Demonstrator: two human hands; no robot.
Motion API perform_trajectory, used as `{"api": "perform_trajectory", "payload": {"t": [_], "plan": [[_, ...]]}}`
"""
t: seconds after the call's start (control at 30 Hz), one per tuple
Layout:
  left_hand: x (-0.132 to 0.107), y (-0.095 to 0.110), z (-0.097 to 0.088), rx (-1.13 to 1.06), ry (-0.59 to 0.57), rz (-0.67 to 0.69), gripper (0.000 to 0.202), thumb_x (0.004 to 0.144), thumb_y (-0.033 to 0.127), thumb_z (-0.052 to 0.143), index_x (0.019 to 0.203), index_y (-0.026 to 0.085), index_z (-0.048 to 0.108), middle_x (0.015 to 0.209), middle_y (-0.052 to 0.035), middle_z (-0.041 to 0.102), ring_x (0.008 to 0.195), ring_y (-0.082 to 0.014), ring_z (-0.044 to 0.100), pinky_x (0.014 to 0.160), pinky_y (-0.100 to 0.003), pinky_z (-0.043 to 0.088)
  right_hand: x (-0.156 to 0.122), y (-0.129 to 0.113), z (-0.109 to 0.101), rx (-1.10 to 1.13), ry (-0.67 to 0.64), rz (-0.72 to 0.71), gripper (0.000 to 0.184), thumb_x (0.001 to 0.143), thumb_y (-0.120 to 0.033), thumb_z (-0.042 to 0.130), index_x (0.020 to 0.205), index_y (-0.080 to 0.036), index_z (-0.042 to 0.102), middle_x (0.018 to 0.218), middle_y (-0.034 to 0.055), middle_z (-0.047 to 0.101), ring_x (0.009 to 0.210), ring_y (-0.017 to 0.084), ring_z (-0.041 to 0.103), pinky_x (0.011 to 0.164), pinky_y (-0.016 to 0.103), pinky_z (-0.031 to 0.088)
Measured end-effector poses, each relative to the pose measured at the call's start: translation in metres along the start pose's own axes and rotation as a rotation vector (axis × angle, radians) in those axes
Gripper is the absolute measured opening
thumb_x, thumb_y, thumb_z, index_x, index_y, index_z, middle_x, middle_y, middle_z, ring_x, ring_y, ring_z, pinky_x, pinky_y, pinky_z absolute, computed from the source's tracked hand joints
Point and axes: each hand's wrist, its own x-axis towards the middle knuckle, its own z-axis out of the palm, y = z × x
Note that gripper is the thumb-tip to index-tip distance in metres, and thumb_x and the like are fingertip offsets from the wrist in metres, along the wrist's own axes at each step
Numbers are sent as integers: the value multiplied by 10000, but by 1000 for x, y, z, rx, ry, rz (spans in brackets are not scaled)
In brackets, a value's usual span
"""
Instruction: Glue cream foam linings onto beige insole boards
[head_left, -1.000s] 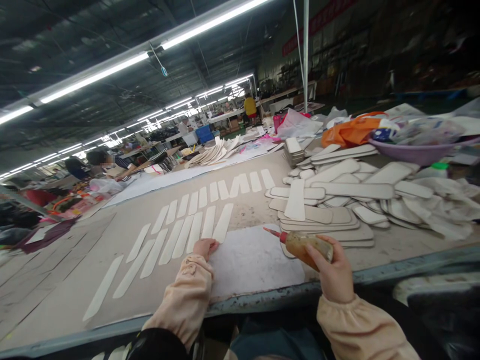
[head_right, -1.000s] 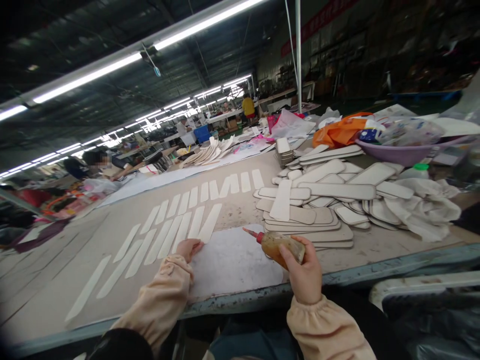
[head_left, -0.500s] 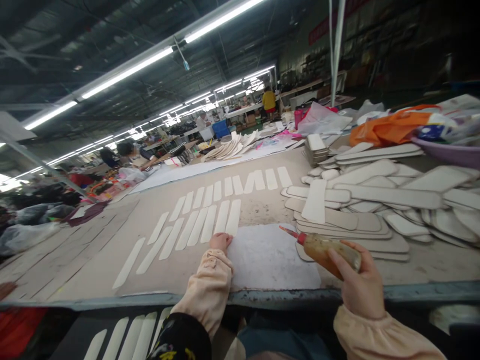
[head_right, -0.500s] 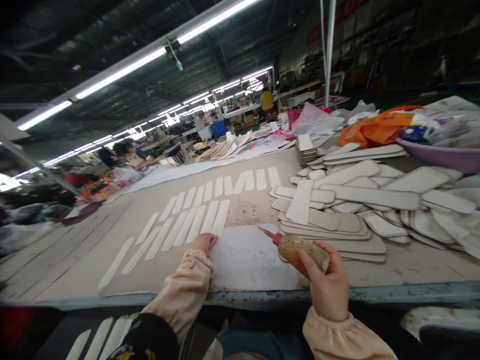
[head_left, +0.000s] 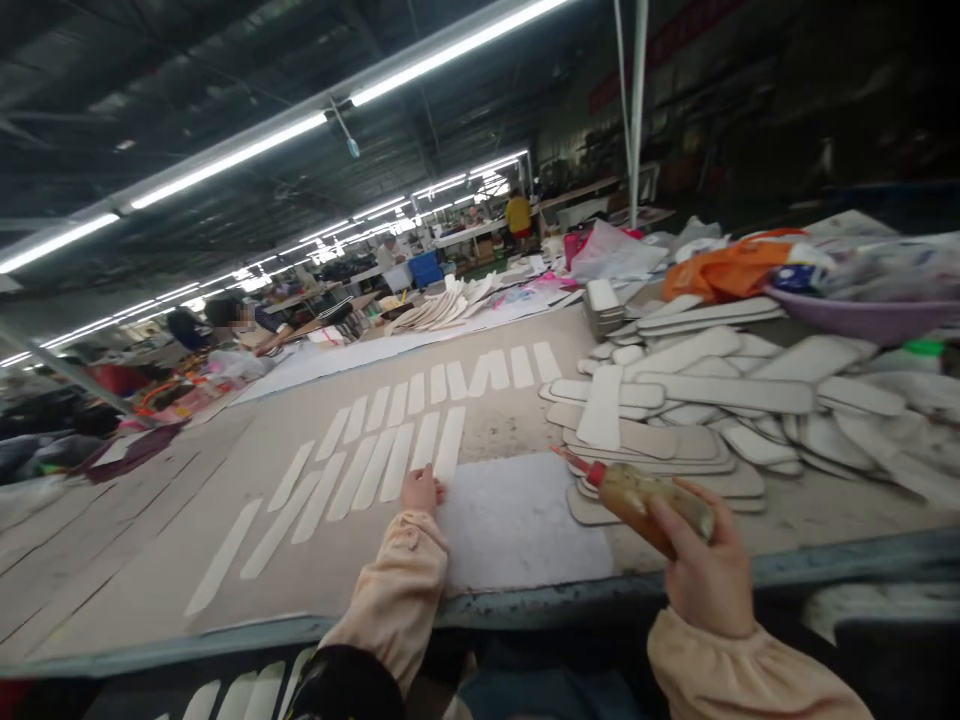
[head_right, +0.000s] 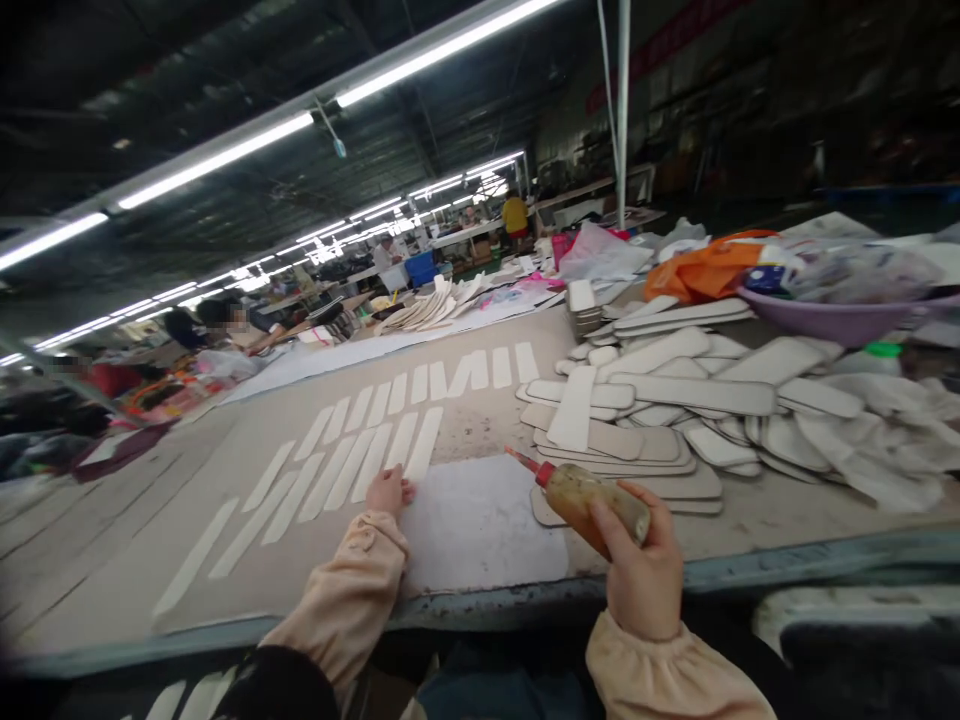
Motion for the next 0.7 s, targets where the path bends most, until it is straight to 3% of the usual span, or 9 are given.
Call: {"api": "perform_trajectory", "payload": {"t": [0.1,0.2,0.33,0.43,0.57,0.63,0.7], "plan": [[2,20,9,21,157,-15,342,912,395,391,1095,154,549,998,-75,615,869,-180,598,794,-373,487,2,-5,-1,40,13,2,496,609,-373,780,1026,-206,570,856,19,613,732,182,593,652,315,517],[5,54,25,3,181,125,362,892,406,363,991,163,613,931,-75,653,870,-196,608,829,-329,459,7,-8,-1,79,30,23,502,637,-381,761,1053,-204,543,840,17,613,727,177,591,649,311,519],[12,125,64,-18,41,391,284,826,380,497,942,182,666,955,-55,675,872,-166,612,834,-258,447,19,-16,-4,193,128,27,475,637,-359,764,1028,-207,538,838,7,601,712,158,588,628,282,514],[19,180,97,18,-58,515,302,820,396,521,978,190,675,972,-60,673,847,-150,616,836,-246,436,28,-25,-8,297,220,55,460,608,-322,785,993,-212,557,843,-3,597,707,136,584,607,235,500],[31,232,133,131,-157,533,340,799,407,565,972,138,680,1008,-137,653,909,-207,608,836,-300,432,37,-32,-14,307,289,60,445,605,-314,778,977,-219,553,834,-11,602,704,147,588,579,240,498],[37,248,144,197,-211,495,328,788,393,595,895,97,685,941,-169,655,899,-226,610,801,-318,448,38,-34,-16,300,295,44,444,611,-315,772,980,-215,547,842,-11,600,712,153,590,574,246,501],[42,257,150,252,-262,454,312,808,380,589,867,84,665,893,-148,655,857,-200,613,771,-322,471,38,-34,-16,316,292,39,455,606,-309,778,986,-208,548,854,-9,602,720,145,589,575,234,500]]}}
